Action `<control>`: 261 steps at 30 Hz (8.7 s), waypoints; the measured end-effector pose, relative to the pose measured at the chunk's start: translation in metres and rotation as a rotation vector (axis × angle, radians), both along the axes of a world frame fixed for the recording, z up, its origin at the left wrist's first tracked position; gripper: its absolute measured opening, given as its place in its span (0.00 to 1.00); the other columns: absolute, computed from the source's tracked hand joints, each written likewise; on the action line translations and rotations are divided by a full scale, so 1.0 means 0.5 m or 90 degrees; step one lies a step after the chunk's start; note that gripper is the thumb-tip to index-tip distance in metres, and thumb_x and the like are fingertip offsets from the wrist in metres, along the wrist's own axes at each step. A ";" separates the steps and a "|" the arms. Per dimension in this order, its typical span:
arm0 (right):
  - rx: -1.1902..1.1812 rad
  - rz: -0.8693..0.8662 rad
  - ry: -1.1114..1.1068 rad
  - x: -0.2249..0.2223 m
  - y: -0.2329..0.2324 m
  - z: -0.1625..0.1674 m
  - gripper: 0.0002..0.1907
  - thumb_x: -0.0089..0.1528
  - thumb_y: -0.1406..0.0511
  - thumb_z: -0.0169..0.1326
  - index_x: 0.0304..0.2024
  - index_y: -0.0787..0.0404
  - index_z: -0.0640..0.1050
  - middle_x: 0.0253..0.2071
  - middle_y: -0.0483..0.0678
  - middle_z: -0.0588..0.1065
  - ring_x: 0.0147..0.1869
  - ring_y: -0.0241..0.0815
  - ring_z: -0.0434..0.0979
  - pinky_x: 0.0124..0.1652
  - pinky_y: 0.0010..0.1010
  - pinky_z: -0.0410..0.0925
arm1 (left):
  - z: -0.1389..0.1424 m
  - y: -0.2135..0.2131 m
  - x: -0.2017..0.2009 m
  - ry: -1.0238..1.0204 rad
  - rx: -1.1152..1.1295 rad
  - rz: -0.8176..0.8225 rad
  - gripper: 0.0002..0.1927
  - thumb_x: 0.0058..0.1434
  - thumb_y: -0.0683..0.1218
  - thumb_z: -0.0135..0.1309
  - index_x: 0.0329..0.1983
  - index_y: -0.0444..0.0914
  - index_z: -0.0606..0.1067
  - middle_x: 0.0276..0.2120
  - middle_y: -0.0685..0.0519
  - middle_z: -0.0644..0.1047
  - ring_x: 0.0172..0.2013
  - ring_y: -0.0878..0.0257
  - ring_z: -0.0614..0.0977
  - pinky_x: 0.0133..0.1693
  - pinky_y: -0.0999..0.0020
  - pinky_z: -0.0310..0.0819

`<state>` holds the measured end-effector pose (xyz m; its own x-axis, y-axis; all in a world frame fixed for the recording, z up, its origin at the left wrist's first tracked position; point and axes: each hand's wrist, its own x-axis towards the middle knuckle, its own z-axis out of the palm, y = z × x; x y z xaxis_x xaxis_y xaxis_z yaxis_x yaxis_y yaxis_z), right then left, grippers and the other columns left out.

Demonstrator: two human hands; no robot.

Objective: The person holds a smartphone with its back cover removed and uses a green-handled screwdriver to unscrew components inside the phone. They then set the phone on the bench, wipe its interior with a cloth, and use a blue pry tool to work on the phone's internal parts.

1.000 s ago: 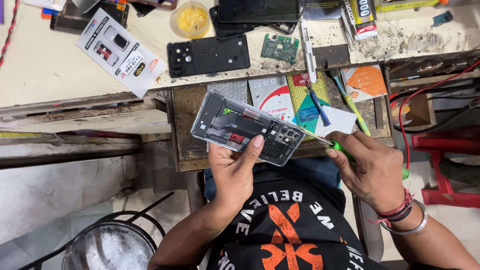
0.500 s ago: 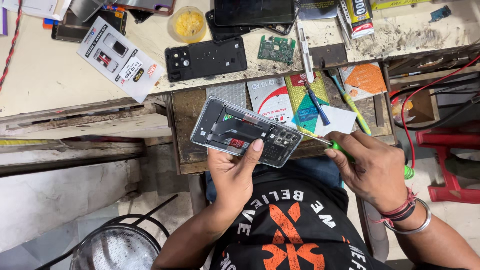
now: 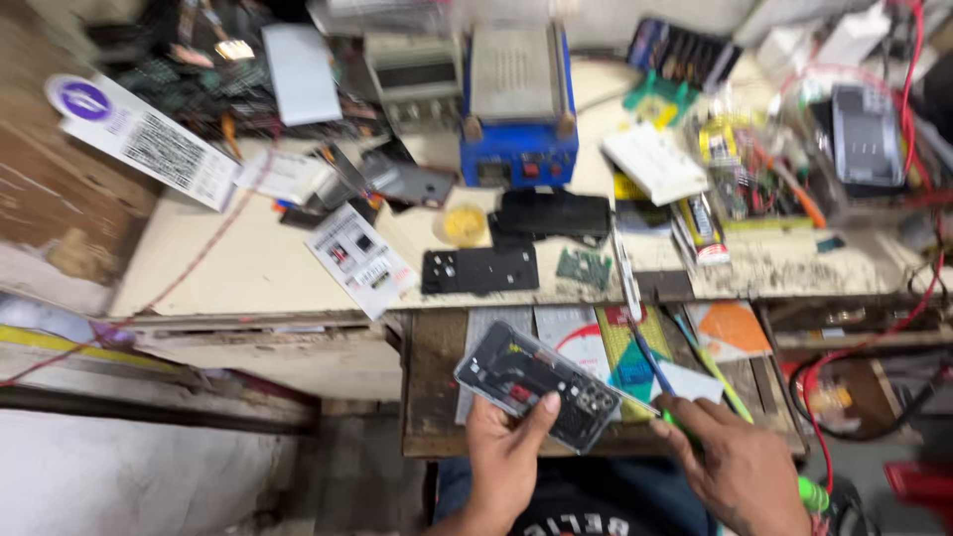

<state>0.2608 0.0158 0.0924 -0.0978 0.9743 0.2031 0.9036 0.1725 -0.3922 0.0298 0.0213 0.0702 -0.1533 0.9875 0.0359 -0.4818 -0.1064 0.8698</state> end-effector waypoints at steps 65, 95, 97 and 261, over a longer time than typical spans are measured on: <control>-0.013 0.099 0.014 -0.011 0.010 -0.014 0.15 0.62 0.54 0.56 0.47 0.51 0.82 0.31 0.48 0.78 0.29 0.54 0.78 0.28 0.43 0.68 | -0.071 -0.045 0.012 -0.018 -0.048 -0.111 0.13 0.67 0.36 0.59 0.52 0.30 0.72 0.44 0.51 0.82 0.44 0.68 0.82 0.49 0.71 0.77; -0.084 0.048 0.386 0.113 -0.032 -0.072 0.14 0.67 0.57 0.56 0.47 0.60 0.81 0.44 0.51 0.82 0.46 0.51 0.84 0.45 0.37 0.74 | -0.174 -0.073 -0.008 0.049 -0.205 -0.232 0.30 0.56 0.32 0.53 0.64 0.31 0.68 0.52 0.44 0.78 0.50 0.60 0.83 0.55 0.63 0.78; -0.055 0.076 0.350 0.106 -0.019 -0.065 0.12 0.66 0.60 0.57 0.46 0.61 0.80 0.43 0.51 0.82 0.46 0.50 0.84 0.45 0.36 0.74 | -0.154 -0.079 0.007 0.018 -0.213 -0.261 0.24 0.60 0.33 0.55 0.60 0.31 0.70 0.48 0.47 0.79 0.45 0.64 0.82 0.49 0.67 0.77; -0.582 0.019 0.599 0.084 0.124 -0.185 0.22 0.55 0.68 0.67 0.52 0.64 0.80 0.38 0.51 0.86 0.46 0.38 0.84 0.48 0.31 0.71 | -0.192 0.033 -0.060 0.137 -0.078 -0.748 0.19 0.71 0.46 0.58 0.58 0.28 0.74 0.43 0.53 0.78 0.47 0.69 0.76 0.50 0.73 0.68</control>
